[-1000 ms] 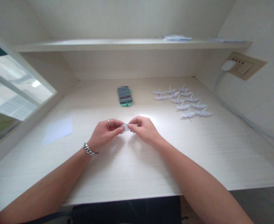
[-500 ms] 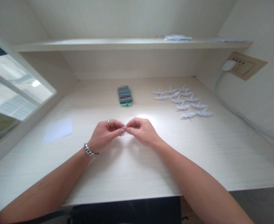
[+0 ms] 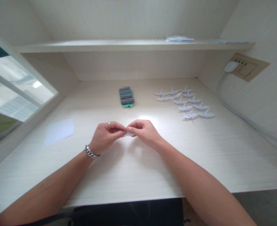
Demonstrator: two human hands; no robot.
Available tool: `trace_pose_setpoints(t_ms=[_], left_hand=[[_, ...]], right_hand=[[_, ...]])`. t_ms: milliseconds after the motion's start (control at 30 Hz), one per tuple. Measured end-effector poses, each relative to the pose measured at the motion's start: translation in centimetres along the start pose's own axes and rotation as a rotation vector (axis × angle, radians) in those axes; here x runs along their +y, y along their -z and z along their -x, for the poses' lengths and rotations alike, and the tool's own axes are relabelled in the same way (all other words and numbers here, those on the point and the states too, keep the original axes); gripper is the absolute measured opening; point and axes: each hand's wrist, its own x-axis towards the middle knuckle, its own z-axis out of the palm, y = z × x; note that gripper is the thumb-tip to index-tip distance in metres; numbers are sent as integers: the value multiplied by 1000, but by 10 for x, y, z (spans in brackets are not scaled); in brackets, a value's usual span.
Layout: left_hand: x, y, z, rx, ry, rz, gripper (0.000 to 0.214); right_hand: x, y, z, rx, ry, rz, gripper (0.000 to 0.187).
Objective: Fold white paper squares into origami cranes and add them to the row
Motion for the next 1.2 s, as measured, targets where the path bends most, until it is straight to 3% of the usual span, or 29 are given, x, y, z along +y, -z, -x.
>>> trace_pose_setpoints(t_ms=[133, 567, 1000, 1200], left_hand=[[-2, 0, -1, 4, -16, 1, 9], [-4, 2, -3, -7, -2, 54, 19], [-5, -1, -2, 42, -42, 10, 7], [-5, 0, -4, 46, -33, 98, 10]], right_hand=[[3, 3, -1, -6, 66, 143, 15], [1, 1, 5, 71, 217, 319, 11], [-6, -1, 6, 45, 167, 449, 11], [-5, -3, 7, 66, 154, 409, 12]])
